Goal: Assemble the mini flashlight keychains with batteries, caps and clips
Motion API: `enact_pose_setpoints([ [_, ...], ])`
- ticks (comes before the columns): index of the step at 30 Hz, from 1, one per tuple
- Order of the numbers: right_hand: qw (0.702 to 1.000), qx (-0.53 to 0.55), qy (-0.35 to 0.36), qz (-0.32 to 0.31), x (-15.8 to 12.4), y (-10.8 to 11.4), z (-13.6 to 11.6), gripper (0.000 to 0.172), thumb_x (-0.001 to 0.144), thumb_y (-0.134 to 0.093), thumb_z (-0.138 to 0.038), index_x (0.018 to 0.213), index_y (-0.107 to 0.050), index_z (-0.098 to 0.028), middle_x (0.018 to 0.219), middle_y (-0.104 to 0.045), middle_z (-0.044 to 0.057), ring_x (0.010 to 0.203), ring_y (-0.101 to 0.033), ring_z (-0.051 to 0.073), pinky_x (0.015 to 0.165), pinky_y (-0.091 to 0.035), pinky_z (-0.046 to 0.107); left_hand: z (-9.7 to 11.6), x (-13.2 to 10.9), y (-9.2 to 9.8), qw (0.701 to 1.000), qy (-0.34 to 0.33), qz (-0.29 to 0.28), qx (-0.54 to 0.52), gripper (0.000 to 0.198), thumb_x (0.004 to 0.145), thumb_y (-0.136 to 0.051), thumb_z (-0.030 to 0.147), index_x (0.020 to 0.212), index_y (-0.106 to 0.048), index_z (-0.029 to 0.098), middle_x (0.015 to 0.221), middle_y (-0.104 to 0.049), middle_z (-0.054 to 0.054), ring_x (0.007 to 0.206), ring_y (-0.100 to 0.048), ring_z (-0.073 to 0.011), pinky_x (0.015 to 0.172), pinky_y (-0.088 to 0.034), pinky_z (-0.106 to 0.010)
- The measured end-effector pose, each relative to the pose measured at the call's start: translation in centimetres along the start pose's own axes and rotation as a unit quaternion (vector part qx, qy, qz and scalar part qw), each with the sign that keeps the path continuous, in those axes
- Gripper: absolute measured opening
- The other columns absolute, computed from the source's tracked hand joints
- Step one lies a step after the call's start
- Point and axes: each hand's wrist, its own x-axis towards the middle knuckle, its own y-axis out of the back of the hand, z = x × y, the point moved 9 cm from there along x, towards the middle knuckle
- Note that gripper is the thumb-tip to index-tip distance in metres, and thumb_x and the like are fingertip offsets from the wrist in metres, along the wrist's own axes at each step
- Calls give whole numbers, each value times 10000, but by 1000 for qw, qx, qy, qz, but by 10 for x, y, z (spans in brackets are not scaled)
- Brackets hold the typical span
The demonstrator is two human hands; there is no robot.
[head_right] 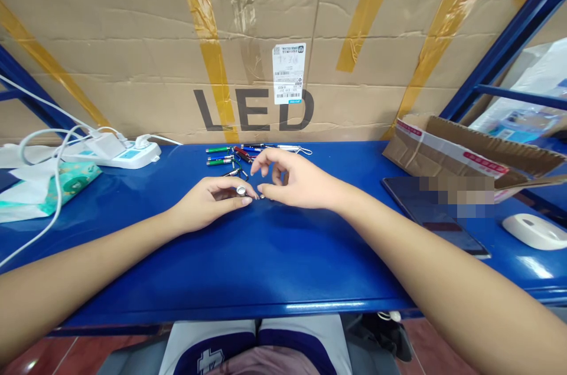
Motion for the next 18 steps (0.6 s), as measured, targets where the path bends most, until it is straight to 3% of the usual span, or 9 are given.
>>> enact_pose_setpoints([
  [5, 975, -188, -16, -119, -5, -14, 15, 181, 812, -627, -145, 987, -665, -173, 998, -592, 57, 739, -544, 138, 681, -445, 269, 2, 0, 1, 1000, 2, 2, 23, 183, 862, -692, 312, 971, -745, 175, 1016, -737, -47, 958, -660, -164, 895, -507, -261],
  [10, 964, -225, -34, -135, -4, -20, 27, 131, 859, -578, -147, 942, -678, -164, 979, -652, 74, 818, -597, 170, 722, -441, 271, -1, 0, 4, 999, 11, 9, 38, 185, 867, -683, 326, 968, -745, 184, 1006, -731, -43, 947, -652, -166, 873, -502, -264],
  [18, 964, -211, -81, -137, -4, -19, 37, 109, 890, -578, -193, 932, -673, -159, 943, -730, 82, 770, -633, 174, 676, -436, 263, -7, 2, 3, 999, 23, 3, 39, 211, 865, -680, 347, 983, -745, 184, 1018, -725, -56, 952, -650, -184, 861, -506, -292],
])
